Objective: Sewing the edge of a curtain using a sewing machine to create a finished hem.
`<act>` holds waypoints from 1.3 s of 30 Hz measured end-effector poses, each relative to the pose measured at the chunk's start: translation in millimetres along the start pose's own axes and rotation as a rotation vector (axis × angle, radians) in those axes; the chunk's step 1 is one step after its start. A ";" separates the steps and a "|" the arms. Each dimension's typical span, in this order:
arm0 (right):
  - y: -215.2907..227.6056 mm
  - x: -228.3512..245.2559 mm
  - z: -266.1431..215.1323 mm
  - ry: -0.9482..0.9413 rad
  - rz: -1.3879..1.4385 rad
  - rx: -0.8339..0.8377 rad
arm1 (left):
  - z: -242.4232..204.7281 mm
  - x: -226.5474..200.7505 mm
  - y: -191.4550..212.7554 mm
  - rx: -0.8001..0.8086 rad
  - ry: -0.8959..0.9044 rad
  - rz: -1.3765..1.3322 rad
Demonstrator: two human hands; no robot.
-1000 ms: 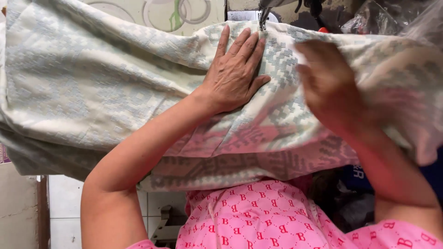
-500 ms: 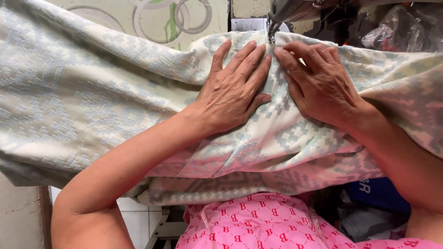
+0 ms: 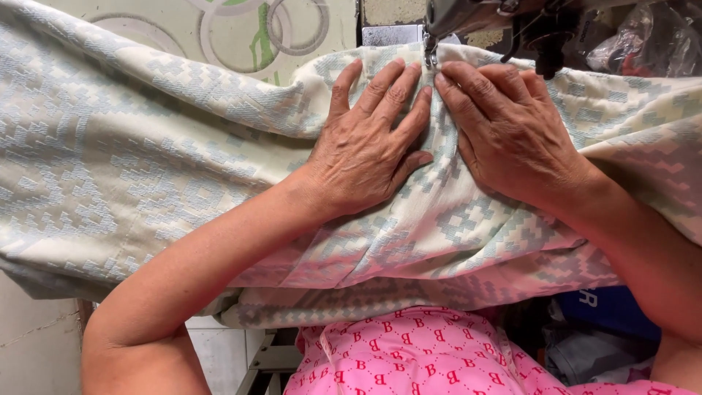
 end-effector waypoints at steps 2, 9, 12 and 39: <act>-1.3 -1.3 0.0 -0.002 -0.020 0.003 | 0.8 0.8 -0.9 0.008 0.001 -0.001; -3.0 -3.9 -1.7 -0.007 -0.011 -0.015 | 1.2 1.7 -2.4 0.013 0.006 -0.013; -4.1 -6.5 -0.9 0.000 -0.006 -0.018 | 1.2 2.0 -3.2 0.002 0.005 -0.026; 7.5 -2.2 -6.2 0.248 0.353 -0.039 | -32.6 -39.4 9.7 0.202 0.068 -0.038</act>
Point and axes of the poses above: each hand's wrist, its own z-axis towards the middle knuckle, its own y-axis out of the back of the hand, x = y × z, the point moved 7 cm from there along z, towards the middle knuckle, and after that the axes turned 4 degrees about x, right-handed, at the moved point
